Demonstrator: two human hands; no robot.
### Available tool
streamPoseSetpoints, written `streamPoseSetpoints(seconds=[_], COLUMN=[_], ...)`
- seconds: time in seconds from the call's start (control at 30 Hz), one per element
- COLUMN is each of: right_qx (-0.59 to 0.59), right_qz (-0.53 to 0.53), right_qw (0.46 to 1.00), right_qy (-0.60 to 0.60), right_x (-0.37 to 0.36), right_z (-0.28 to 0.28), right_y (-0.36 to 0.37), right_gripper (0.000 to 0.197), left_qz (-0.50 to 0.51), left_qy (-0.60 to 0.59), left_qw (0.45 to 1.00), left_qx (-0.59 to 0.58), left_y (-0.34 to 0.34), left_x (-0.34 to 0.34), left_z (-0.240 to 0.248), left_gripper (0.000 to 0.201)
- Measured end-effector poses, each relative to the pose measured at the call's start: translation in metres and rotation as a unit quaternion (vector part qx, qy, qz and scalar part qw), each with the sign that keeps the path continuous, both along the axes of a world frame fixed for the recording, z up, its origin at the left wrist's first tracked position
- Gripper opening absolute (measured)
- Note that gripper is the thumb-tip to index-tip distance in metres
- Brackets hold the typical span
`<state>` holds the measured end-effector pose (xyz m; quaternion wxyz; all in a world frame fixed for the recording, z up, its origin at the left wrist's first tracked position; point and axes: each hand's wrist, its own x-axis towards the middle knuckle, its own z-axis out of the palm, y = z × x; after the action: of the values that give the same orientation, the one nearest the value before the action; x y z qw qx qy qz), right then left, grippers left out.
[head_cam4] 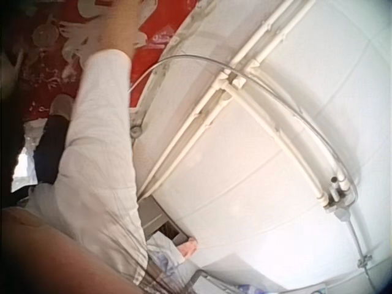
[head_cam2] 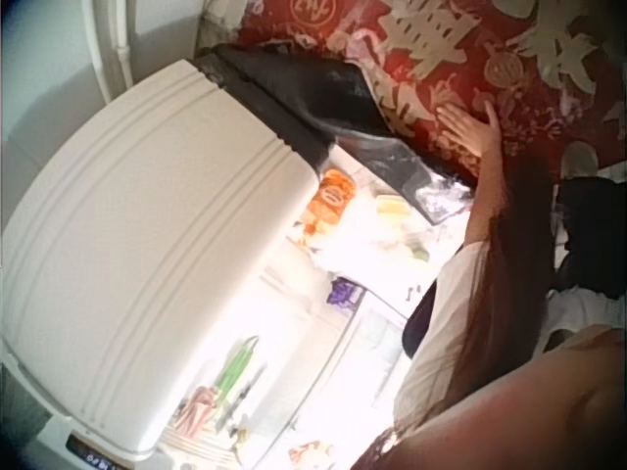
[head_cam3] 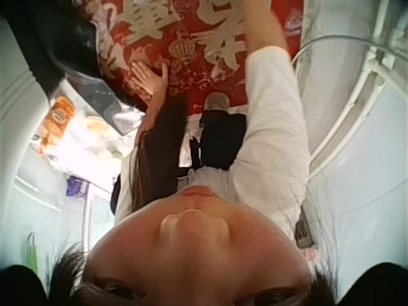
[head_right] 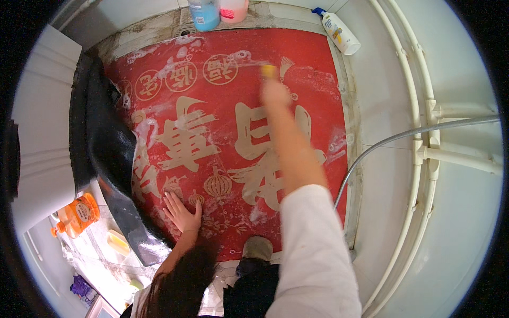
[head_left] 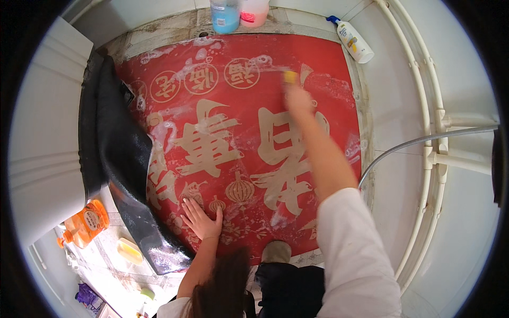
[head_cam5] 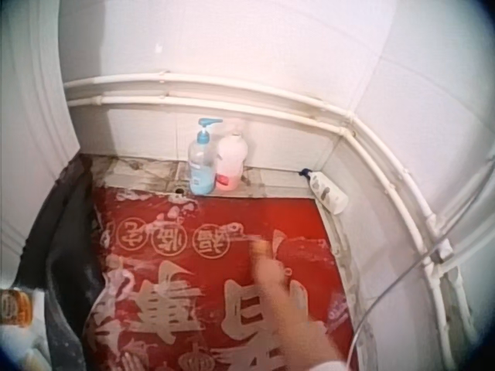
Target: The person cleans a large red floor mat by hand using a yellow sponge and soapy liquid from a container, then rinses the mat with a handheld shower head.
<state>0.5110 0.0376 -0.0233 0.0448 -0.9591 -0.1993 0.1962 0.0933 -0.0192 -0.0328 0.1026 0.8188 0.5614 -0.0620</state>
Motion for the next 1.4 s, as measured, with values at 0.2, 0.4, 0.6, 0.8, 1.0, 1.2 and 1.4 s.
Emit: streamPoseSetpoints(seconds=[0.2, 0.4, 0.6, 0.8, 1.0, 1.2, 1.4], right_qx=[0.054, 0.074, 0.264, 0.050, 0.100, 0.129, 0.033], right_qz=[-0.123, -0.165, -0.202, -0.372, -0.361, -0.326, -0.477], right_qw=[0.982, 0.983, 0.933, 0.925, 0.925, 0.936, 0.878], right_qy=[-0.133, -0.033, -0.142, -0.061, -0.065, 0.017, -0.016], right_x=[0.050, -0.130, -0.195, -0.067, 0.002, -0.057, -0.138], right_z=[-0.014, 0.008, -0.036, -0.002, 0.005, -0.004, -0.019], right_y=[-0.247, -0.334, -0.482, -0.334, -0.191, -0.309, -0.414], right_gripper=[0.048, 0.050, 0.050, 0.035, 0.053, 0.051, 0.049], left_qz=[-0.013, -0.010, -0.043, -0.027, -0.049, -0.038, -0.033], left_qy=[0.013, 0.037, 0.014, 0.047, 0.036, 0.042, 0.057], left_qw=[1.000, 0.999, 0.997, 0.995, 0.994, 0.994, 0.991], left_qx=[0.020, 0.035, 0.064, 0.082, 0.093, 0.097, 0.118], left_y=[-0.003, -0.002, -0.011, -0.004, -0.010, -0.005, 0.000], left_x=[0.003, 0.001, 0.010, -0.005, 0.006, -0.010, -0.021], left_z=[-0.006, -0.006, -0.014, -0.017, -0.023, -0.027, -0.026], left_gripper=[0.086, 0.084, 0.083, 0.081, 0.082, 0.081, 0.079])
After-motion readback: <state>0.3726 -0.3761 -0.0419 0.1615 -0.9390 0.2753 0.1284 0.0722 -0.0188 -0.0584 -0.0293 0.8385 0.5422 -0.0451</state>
